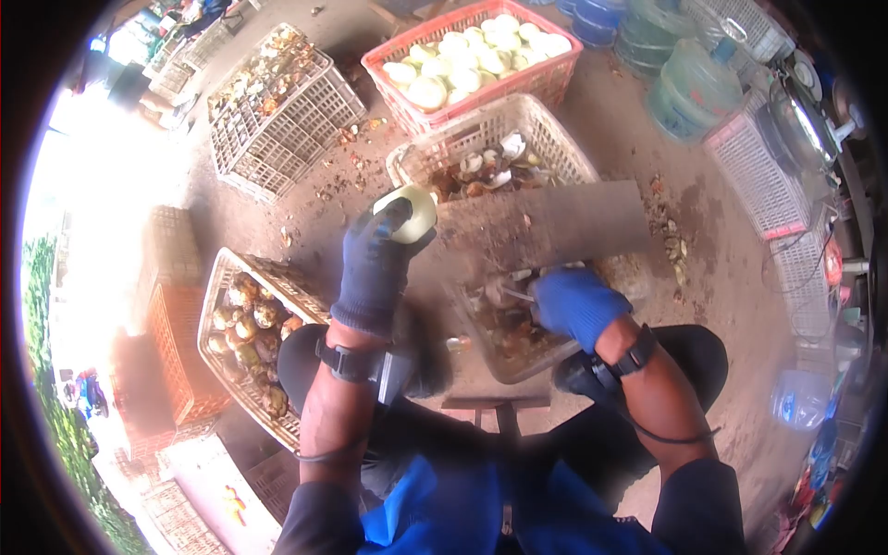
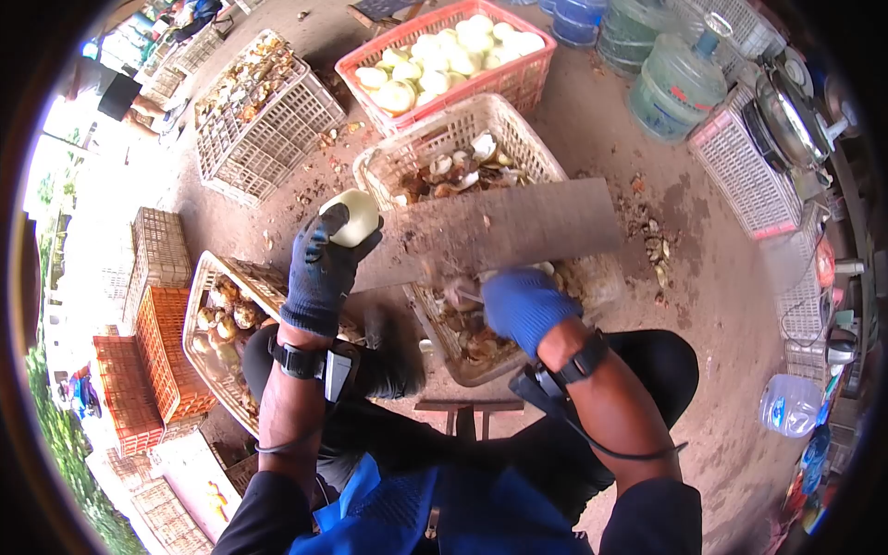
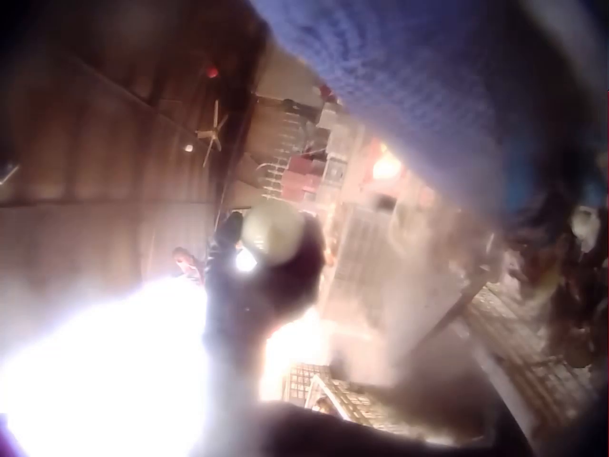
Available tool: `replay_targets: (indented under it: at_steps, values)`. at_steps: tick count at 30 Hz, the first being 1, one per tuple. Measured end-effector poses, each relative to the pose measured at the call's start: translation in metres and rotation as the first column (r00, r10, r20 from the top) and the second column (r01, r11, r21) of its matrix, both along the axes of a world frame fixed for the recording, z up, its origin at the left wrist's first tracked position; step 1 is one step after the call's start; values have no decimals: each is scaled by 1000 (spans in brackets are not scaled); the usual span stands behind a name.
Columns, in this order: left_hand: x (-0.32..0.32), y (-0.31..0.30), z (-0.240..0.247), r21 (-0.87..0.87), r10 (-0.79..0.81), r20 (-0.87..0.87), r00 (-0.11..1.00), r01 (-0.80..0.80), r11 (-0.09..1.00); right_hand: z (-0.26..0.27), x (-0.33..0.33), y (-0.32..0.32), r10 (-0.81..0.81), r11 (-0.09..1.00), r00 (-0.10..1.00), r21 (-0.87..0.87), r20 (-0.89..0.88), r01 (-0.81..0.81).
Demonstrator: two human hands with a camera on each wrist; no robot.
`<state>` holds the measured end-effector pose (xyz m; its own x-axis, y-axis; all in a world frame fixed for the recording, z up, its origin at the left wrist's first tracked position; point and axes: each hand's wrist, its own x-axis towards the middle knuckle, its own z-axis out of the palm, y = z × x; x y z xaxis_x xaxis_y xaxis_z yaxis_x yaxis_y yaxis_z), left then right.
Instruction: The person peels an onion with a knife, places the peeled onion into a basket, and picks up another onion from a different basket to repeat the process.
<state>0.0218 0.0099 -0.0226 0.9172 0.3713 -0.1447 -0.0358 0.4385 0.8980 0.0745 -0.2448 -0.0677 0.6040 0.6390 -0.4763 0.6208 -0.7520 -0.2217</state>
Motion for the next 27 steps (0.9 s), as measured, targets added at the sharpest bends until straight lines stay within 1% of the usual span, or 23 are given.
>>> replay_targets:
  at_steps: [2,3,5,7,8,9,11,12,14,15,16,19,20,21,22,23,24,26,27]
  values:
    - [-3,7,-6,158,-27,-5,1000,27,987,7,-6,-3,33,999,999,-5,-6,-33]
    - [-3,9,-7,235,-43,-11,999,45,971,11,-9,-4,16,1000,1000,7,9,-17]
    - [-2,7,-5,232,-61,-34,998,68,970,18,-14,-8,8,999,999,42,35,-10]
    - [5,-1,3,1,-53,-36,998,53,999,25,-18,-9,30,995,998,95,53,-35]
    - [6,-8,8,-115,6,-106,994,-18,993,28,-22,-11,45,986,996,155,80,-57]
    - [8,-7,4,-123,-20,-100,995,8,992,29,-24,-11,53,983,996,170,76,-66]
    - [18,-1,-19,-138,-79,-88,993,66,988,31,-29,-12,64,977,996,198,67,-77]
    - [25,4,-25,-104,-127,-121,985,114,988,30,-32,-13,90,972,991,208,96,-108]
    - [44,15,-36,85,-206,-156,966,221,972,37,-38,-14,132,962,975,215,181,-170]
    - [56,21,-38,178,-243,-179,953,274,945,38,-41,-15,149,956,963,216,223,-198]
    - [70,26,-35,-48,-256,-242,936,252,966,30,-45,-14,180,954,946,186,269,-235]
    - [117,24,-26,11,-254,-352,901,275,961,29,-50,-11,169,952,913,180,371,-249]
    - [134,29,-38,2,-294,-280,914,306,952,31,-49,-9,160,949,903,188,398,-251]
    - [154,33,-51,179,-311,-256,915,361,915,31,-47,-8,149,951,919,201,366,-234]
    - [174,34,-58,355,-316,-233,920,383,853,31,-45,-7,141,952,932,212,334,-219]
    - [196,36,-65,334,-323,-234,917,387,859,30,-44,-6,132,954,945,222,298,-203]
    - [226,50,-88,888,-426,-64,902,246,389,35,-45,-6,143,966,922,152,360,-210]
    - [264,33,-66,946,-433,174,884,-29,322,37,-39,-6,98,962,951,217,292,-166]
    - [284,19,-41,591,-385,1,923,311,745,38,-37,-6,76,958,964,250,254,-141]
